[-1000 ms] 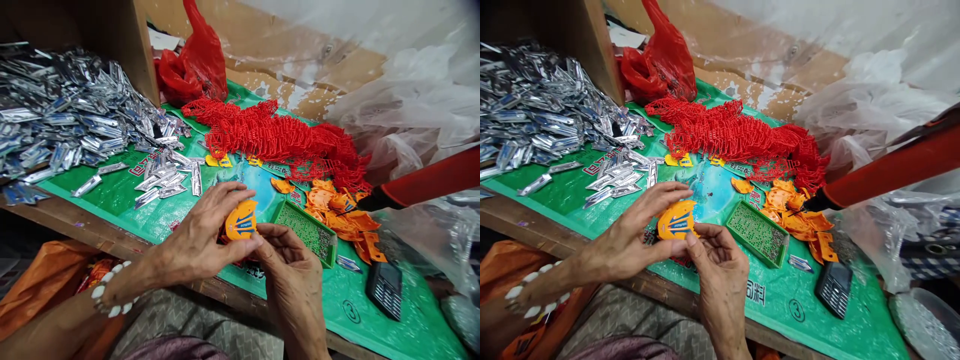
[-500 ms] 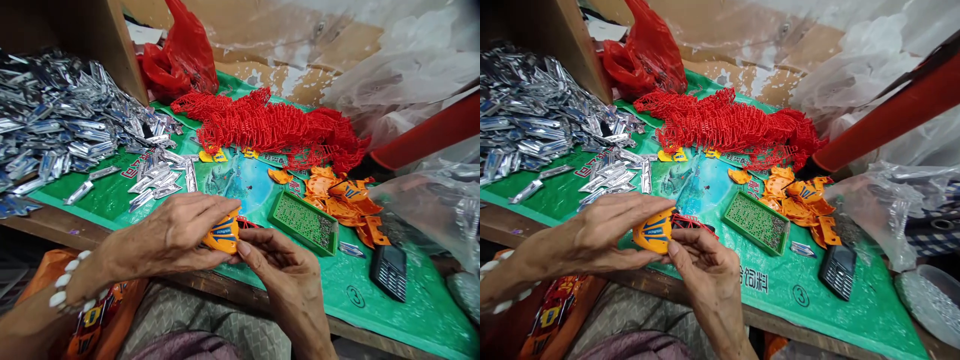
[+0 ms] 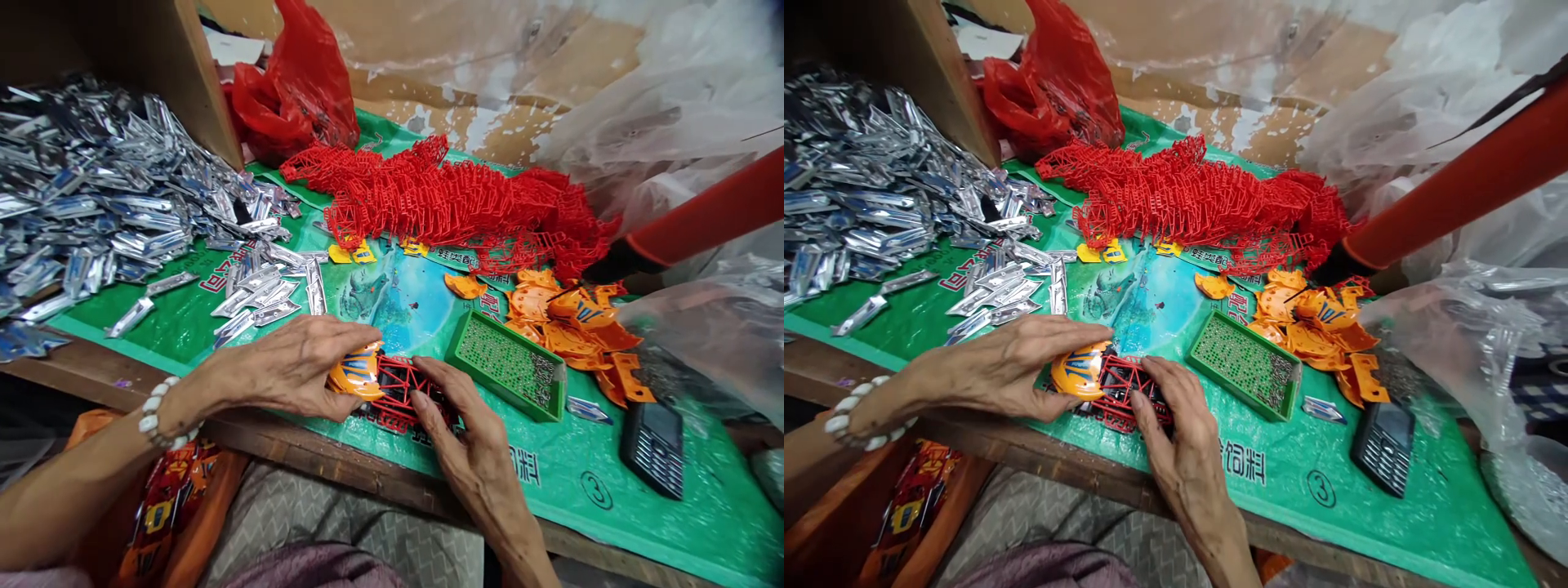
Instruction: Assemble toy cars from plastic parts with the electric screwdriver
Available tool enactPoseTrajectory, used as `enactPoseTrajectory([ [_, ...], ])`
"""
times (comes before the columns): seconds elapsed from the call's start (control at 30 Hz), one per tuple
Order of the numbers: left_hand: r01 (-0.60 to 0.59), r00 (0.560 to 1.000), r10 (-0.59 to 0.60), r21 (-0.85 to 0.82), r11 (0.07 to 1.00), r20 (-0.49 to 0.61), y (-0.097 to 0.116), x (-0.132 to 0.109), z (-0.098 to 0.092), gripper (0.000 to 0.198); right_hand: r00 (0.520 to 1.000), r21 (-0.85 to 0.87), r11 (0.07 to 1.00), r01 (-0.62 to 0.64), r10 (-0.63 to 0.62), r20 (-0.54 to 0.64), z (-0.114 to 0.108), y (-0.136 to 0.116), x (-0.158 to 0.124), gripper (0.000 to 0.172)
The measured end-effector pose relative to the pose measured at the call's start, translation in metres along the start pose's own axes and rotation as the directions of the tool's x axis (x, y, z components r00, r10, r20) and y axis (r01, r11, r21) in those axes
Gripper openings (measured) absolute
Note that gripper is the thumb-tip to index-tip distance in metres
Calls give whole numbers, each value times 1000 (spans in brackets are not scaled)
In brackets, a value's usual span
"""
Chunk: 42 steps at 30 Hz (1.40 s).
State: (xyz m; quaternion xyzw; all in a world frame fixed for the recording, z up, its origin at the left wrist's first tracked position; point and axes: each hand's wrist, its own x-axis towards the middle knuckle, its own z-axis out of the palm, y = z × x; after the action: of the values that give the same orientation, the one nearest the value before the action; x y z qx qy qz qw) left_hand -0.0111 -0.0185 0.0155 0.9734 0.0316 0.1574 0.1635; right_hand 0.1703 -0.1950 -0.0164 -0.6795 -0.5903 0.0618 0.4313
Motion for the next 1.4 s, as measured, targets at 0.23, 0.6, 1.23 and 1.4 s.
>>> enactPoseTrajectory([
  [0.23, 21, 996, -21, 1, 1000, 86, -2, -9, 8, 55, 993, 72, 992, -100, 94, 77, 8, 6, -6, 28],
  [0.6, 138, 911, -100, -67, 988, 401, 4, 12, -15, 54, 996, -6, 1000, -13, 14, 88, 10, 5, -5, 26],
  [1.23, 277, 854, -232, -30, 960, 466, 14, 12, -14, 58, 963, -223, 957, 184, -131, 235, 7, -1, 1, 53],
  [1.4, 345, 878, -245, -189, 919, 412, 6, -1, -5, 69, 958, -318, 927, 200, -116, 263, 10, 0, 0, 55],
])
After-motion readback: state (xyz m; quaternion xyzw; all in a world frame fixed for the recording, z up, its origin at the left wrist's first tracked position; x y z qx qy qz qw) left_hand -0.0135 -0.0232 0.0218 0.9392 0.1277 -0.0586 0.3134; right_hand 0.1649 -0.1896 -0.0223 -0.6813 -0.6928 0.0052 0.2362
